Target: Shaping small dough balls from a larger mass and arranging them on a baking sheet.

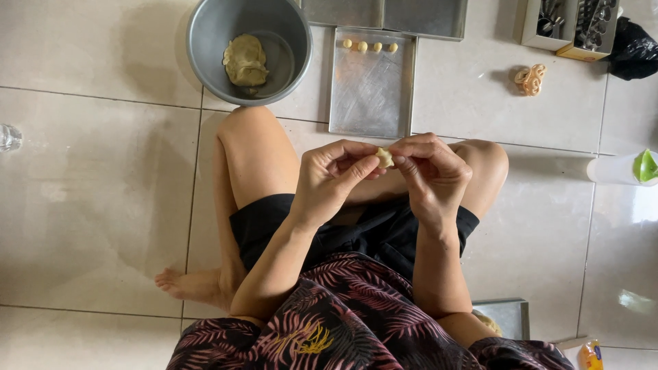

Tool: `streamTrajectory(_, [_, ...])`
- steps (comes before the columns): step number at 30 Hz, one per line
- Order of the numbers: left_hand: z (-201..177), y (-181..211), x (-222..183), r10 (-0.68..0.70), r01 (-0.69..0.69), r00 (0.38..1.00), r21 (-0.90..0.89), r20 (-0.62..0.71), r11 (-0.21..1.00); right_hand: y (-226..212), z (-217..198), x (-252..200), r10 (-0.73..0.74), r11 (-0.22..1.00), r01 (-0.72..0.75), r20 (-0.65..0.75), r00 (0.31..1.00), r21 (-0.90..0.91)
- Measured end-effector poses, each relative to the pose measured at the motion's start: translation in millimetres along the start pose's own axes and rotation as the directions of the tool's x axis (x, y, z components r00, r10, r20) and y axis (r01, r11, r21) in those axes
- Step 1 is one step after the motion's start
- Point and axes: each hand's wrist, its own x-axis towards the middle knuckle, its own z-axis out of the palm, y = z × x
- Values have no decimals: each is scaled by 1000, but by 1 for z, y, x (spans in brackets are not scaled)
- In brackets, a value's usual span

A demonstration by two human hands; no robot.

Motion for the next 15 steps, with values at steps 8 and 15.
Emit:
streamTrajectory(8, [-1, -18, 3, -3, 1, 1000, -108, -17, 994, 4, 0, -7, -2, 1000, 2, -10, 1000, 11])
streamTrajectory(15, [-3, -48, -3, -166, 159, 986, -336, 5, 928, -13, 12, -5, -115, 993, 115, 9, 993, -11])
